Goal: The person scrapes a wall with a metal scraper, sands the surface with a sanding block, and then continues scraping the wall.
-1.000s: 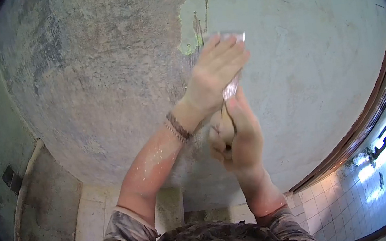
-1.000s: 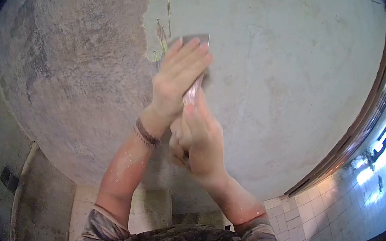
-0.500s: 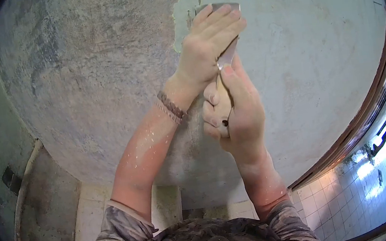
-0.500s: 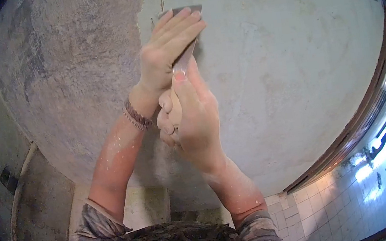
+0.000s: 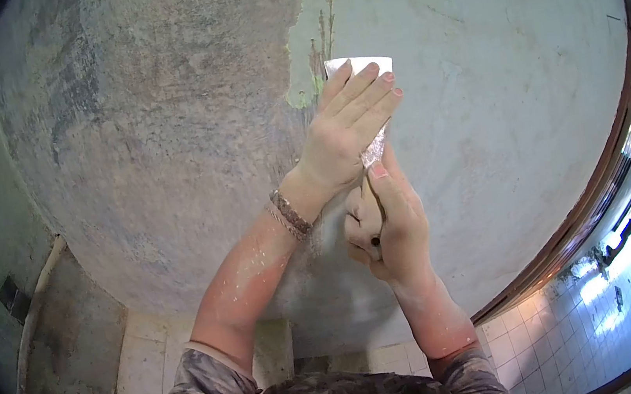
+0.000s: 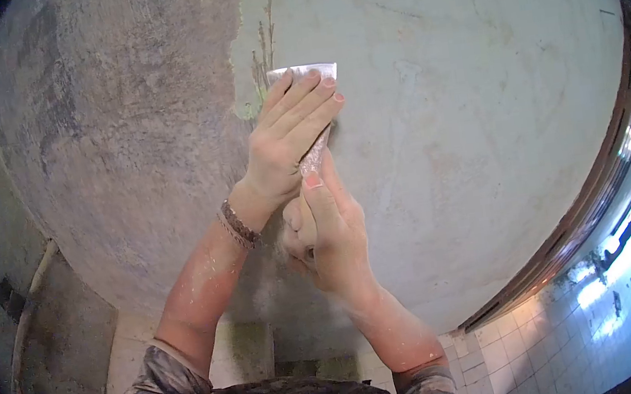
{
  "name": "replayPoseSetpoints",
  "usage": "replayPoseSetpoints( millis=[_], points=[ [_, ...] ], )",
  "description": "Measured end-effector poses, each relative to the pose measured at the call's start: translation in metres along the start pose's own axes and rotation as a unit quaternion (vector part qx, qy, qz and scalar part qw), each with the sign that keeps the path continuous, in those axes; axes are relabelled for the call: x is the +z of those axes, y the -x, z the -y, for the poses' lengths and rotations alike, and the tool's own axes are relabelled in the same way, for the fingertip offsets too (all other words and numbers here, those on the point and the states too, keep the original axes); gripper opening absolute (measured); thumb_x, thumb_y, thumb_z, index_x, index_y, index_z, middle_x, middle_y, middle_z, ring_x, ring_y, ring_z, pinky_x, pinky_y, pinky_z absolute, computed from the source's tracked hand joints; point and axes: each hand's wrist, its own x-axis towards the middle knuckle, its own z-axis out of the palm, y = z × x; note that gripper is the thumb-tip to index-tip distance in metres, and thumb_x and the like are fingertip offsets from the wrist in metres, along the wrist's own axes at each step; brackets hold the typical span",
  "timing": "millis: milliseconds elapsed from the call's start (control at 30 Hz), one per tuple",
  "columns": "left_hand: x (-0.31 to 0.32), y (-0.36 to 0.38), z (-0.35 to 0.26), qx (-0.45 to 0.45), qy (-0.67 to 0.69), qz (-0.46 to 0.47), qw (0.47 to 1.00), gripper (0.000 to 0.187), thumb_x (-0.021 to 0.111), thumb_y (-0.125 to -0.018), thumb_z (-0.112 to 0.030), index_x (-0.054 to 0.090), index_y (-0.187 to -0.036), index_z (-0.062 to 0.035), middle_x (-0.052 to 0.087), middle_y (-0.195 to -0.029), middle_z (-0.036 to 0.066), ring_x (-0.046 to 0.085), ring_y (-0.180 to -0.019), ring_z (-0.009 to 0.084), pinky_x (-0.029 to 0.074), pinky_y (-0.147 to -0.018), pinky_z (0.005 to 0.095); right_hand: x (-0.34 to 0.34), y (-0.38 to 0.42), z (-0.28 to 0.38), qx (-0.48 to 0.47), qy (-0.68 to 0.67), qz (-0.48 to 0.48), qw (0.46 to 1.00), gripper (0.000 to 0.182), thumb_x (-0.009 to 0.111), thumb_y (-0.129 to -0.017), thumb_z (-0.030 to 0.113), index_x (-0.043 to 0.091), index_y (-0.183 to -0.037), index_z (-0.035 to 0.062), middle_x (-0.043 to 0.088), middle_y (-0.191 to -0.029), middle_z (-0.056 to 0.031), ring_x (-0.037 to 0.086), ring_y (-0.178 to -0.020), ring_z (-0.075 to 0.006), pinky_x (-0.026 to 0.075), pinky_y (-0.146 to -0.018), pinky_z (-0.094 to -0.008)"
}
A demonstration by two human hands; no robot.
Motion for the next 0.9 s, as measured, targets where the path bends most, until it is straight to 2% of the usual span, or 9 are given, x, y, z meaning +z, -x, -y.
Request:
replayPoseSetpoints(
  millis=[200,333,433,500,633,700,767,833,900],
  points=[
    [-0.011,-0.067,0.033,0.039,0.006,-0.035,0.999,0.028,0.06,-0.085,-0.01,0.069,-0.11,-0.0062,0.067,-0.119,0.012,0.059,-0.119,0.0284,0.037,-0.11,0.0484,0.032,-0.03,0.038,-0.017,-0.042,0.013,0.999,0.05,0.033,-0.104,0.025,0.024,-0.152,0.0182,0.048,-0.07,-0.0003,0.038,-0.04,-0.0071,0.027,-0.032,-0.0202],
    [0.0,-0.022,0.019,0.026,-0.021,-0.041,0.999,0.028,0.061,-0.084,-0.011,0.07,-0.11,-0.0059,0.067,-0.118,0.011,0.059,-0.119,0.0285,0.038,-0.109,0.0477,0.009,-0.012,0.007,0.007,-0.051,-0.007,0.999,0.042,0.033,-0.104,0.026,0.033,-0.145,0.0173,0.048,-0.07,-0.0008,0.038,-0.04,-0.007,0.028,-0.032,-0.0202],
    [-0.001,-0.02,0.015,0.014,-0.006,-0.019,1.0,0.027,0.061,-0.084,-0.012,0.07,-0.109,-0.0057,0.067,-0.119,0.012,0.059,-0.119,0.029,0.038,-0.108,0.047,0.008,-0.009,0.006,-0.037,0.063,-0.017,0.997,0.042,0.033,-0.104,0.027,0.034,-0.145,0.0171,0.048,-0.07,-0.0007,0.037,-0.04,-0.0071,0.028,-0.032,-0.0202],
    [-0.004,-0.053,0.034,0.048,-0.023,-0.042,0.998,0.029,0.064,-0.084,-0.01,0.07,-0.112,-0.0062,0.068,-0.118,0.011,0.061,-0.118,0.0293,0.039,-0.108,0.0462,0.023,-0.024,0.03,0.003,-0.044,0.02,0.999,0.051,0.032,-0.104,0.026,0.024,-0.152,0.0163,0.047,-0.068,-0.0001,0.036,-0.039,-0.0068,0.029,-0.032,-0.0201],
    [-0.011,-0.066,0.038,0.048,0.003,-0.059,0.997,0.029,0.064,-0.084,-0.008,0.07,-0.112,-0.0063,0.068,-0.118,0.011,0.061,-0.118,0.0292,0.039,-0.108,0.0465,0.037,-0.034,0.036,0.001,-0.046,-0.005,0.999,0.055,0.032,-0.104,0.026,0.017,-0.155,0.0146,0.046,-0.067,0.0003,0.035,-0.038,-0.0065,0.028,-0.031,-0.0204],
    [-0.008,-0.033,0.023,0.024,-0.025,-0.048,0.998,0.026,0.065,-0.083,-0.009,0.07,-0.109,-0.0063,0.069,-0.113,0.012,0.06,-0.117,0.0295,0.038,-0.108,0.0486,0.014,-0.02,0.006,-0.118,0.227,0.022,0.967,0.053,0.033,-0.104,0.026,0.019,-0.154,0.013,0.046,-0.067,0.0,0.036,-0.039,-0.0063,0.029,-0.031,-0.0205],
    [-0.009,-0.024,0.018,0.02,-0.016,-0.05,0.998,0.027,0.064,-0.083,-0.009,0.07,-0.109,-0.0064,0.069,-0.114,0.012,0.06,-0.117,0.0295,0.038,-0.108,0.0486,0.015,-0.015,0.002,-0.111,0.234,0.011,0.966,0.052,0.034,-0.104,0.026,0.022,-0.153,0.0131,0.047,-0.068,-0.0003,0.037,-0.04,-0.0063,0.03,-0.031,-0.0204],
    [-0.009,-0.034,0.025,0.015,0.0,-0.047,0.999,0.027,0.064,-0.083,-0.009,0.071,-0.109,-0.0064,0.069,-0.114,0.012,0.06,-0.117,0.0295,0.038,-0.108,0.0485,0.024,-0.018,0.014,-0.012,-0.025,0.012,1.0,0.053,0.033,-0.104,0.026,0.02,-0.154,0.0137,0.046,-0.067,0.0,0.037,-0.041,-0.0057,0.03,-0.032,-0.0198],
    [-0.016,-0.069,0.042,0.042,-0.011,-0.043,0.998,0.026,0.064,-0.083,-0.01,0.071,-0.108,-0.0062,0.069,-0.115,0.011,0.06,-0.117,0.0296,0.039,-0.107,0.049,0.041,-0.035,0.034,-0.016,-0.054,0.016,0.998,0.05,0.033,-0.104,0.026,0.024,-0.152,0.0135,0.046,-0.067,0.0,0.037,-0.041,-0.0056,0.03,-0.032,-0.0196]
  ],
)
